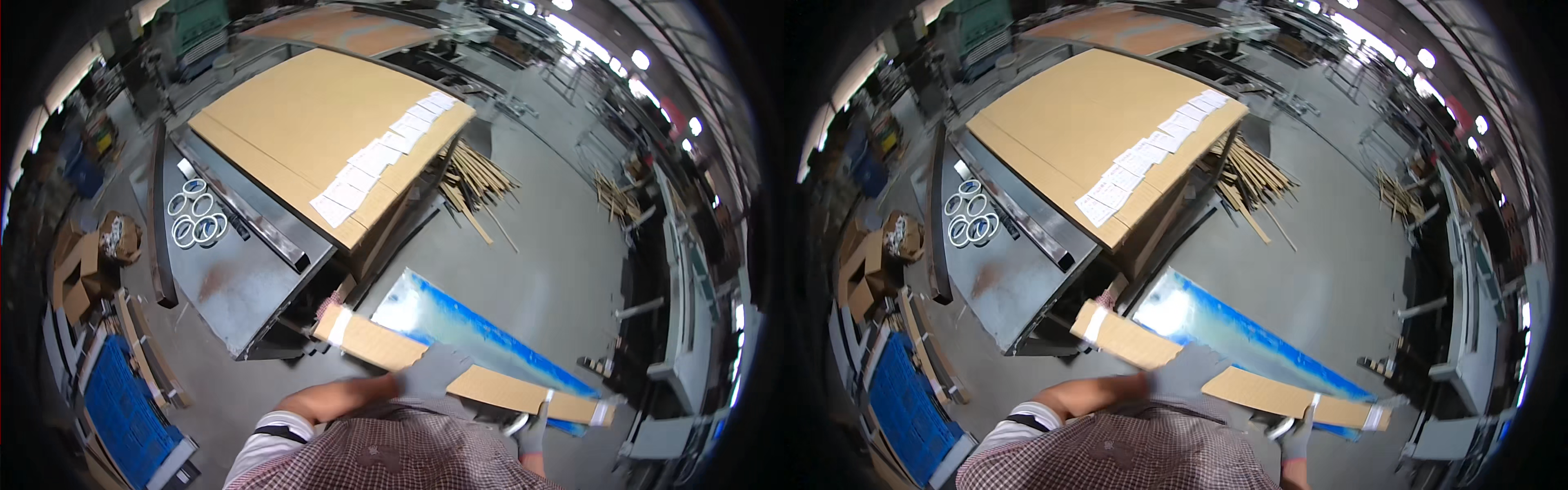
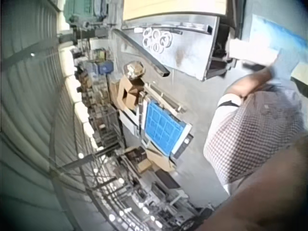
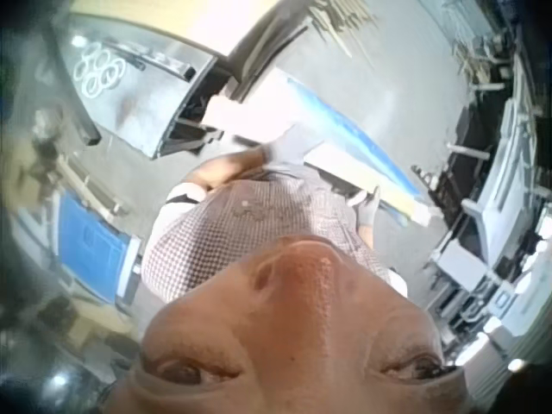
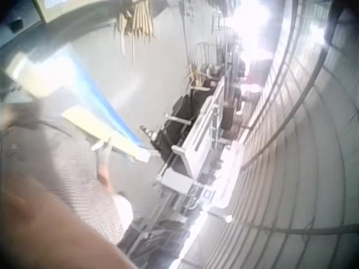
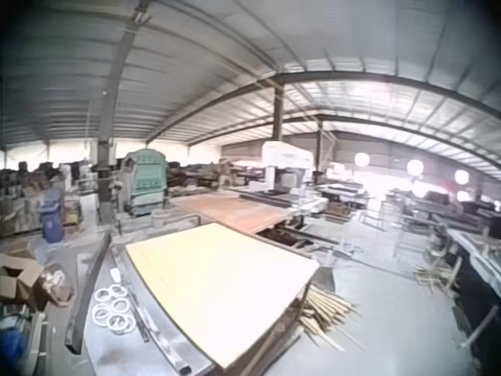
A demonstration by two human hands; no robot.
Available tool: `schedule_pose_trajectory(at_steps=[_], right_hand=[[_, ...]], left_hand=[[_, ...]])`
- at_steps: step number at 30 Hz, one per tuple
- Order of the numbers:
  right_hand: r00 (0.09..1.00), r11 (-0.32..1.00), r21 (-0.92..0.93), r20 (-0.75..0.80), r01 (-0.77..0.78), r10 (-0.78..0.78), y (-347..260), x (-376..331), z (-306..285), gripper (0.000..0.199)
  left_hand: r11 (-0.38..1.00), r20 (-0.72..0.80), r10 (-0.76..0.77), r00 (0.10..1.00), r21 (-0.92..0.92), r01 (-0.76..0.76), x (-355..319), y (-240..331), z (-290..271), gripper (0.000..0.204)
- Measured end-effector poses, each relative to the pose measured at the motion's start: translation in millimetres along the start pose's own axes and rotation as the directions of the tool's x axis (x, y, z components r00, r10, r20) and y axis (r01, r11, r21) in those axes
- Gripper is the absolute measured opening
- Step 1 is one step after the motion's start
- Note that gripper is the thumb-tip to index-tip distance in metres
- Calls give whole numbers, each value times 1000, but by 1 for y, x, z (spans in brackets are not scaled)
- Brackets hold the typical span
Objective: Applying tape to the edges of cardboard sheets on a worktable and moving them to an industrial machine.
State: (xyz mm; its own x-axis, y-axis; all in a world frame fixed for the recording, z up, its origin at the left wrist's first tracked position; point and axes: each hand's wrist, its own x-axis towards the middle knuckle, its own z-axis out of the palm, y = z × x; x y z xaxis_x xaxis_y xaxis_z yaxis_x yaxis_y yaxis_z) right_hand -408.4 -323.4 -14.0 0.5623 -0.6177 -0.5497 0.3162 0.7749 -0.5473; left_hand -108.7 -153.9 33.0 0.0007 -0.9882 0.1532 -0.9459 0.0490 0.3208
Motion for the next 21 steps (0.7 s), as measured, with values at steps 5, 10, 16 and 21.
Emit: schedule_pose_trajectory(at_steps=[5, 10, 16, 21], right_hand=[[979, 969, 155, 35, 193, -201, 0, -18, 106, 52], [906, 674, -738, 310, 37, 290, 102, -28, 145, 54], [604, 381, -668, 743, 639, 290, 170, 16, 139, 78], [360, 347, -540, 809, 767, 465, 121, -17, 143, 52]], left_hand=[[950, -276, -269, 923, -236, 206, -73, 39, -45, 51], [751, -325, -539, 777, -603, 269, -94, 27, -5, 53], [198, -135, -720, 681, -980, 15, -120, 68, -40, 54], [778, -351, -607, 713, -445, 444, -108, 142, -73, 28]])
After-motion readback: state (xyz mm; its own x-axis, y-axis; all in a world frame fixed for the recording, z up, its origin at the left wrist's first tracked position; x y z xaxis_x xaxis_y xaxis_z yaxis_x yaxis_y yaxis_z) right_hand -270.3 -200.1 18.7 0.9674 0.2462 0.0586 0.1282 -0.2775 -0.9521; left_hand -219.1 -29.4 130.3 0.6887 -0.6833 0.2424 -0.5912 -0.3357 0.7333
